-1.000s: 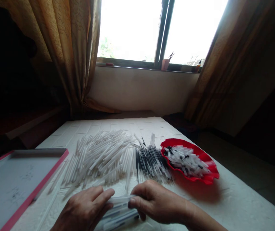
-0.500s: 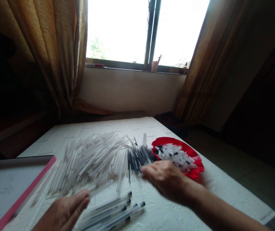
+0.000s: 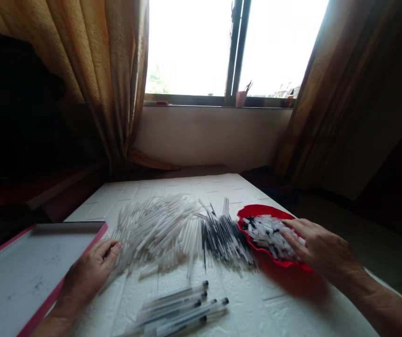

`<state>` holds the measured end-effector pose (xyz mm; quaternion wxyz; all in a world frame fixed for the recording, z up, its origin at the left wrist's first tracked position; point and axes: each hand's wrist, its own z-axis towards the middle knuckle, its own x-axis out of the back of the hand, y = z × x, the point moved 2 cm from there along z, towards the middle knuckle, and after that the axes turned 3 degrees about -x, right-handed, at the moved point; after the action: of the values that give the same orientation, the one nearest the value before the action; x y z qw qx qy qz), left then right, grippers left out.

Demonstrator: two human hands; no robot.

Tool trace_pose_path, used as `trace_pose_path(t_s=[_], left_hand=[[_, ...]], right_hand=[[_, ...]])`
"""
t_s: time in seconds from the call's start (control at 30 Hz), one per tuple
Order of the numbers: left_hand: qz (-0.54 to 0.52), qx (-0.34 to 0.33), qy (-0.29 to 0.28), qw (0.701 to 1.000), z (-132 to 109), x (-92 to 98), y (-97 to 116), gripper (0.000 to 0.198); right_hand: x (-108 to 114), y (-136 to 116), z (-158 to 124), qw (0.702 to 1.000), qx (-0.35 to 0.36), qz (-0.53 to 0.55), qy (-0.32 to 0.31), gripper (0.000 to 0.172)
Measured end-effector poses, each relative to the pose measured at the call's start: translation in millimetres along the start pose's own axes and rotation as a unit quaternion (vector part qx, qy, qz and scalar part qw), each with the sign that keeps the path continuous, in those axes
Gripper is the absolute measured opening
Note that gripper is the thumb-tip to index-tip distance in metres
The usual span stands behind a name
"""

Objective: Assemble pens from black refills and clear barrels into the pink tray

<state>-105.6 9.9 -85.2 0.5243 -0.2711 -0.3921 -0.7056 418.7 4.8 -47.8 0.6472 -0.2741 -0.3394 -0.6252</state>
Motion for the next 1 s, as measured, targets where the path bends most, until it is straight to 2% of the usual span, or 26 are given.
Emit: trace_pose_path(t_s=[0.1,0.17,0.37,0.53,0.63,0.73,0.87,1.0], left_hand=[[0.026,0.014,-0.015,0.999,1.2,-6.3,-4.3,0.032],[0.034,0.017,-0.03,0.999,1.9,-9.7,-6.0,0.033],[0.039,0.017,-0.049,0.998,0.8,-10.9,-9.2,0.039],[0.037,0.017,-0.032,0.999,0.1,-6.8,-9.1,0.036],[0.019,-0.008,-0.019,1.0,0.0,-4.7,-3.1,0.035],[-0.012,-0.048,-0.01,0.999,-2.1,-1.1,9.8,0.039],[-0.061,-0.12,-0.039,0.99,-11.8,5.2,36.8,0.04],[-0.134,-0.239,-0.105,0.956,-28.7,6.8,65.1,0.034]], right_hand=[[6.8,-25.3,-3.5,0.997,0.038,0.05,0.034,0.04],[12.7,-48.2,-5.5,0.993,0.068,0.094,0.027,0.037],[25.2,-123.3,-12.0,0.956,0.149,0.229,-0.108,0.032],[27.2,-166.5,-12.9,0.924,0.175,0.236,-0.245,0.02],[24.0,-178.3,-8.0,0.914,0.174,0.207,-0.304,0.015],[18.4,-182.6,-3.3,0.902,0.186,0.206,-0.331,0.014],[13.2,-179.5,-1.1,0.899,0.185,0.227,-0.327,0.015],[12.6,-170.0,-1.1,0.879,0.127,0.354,-0.292,0.016]])
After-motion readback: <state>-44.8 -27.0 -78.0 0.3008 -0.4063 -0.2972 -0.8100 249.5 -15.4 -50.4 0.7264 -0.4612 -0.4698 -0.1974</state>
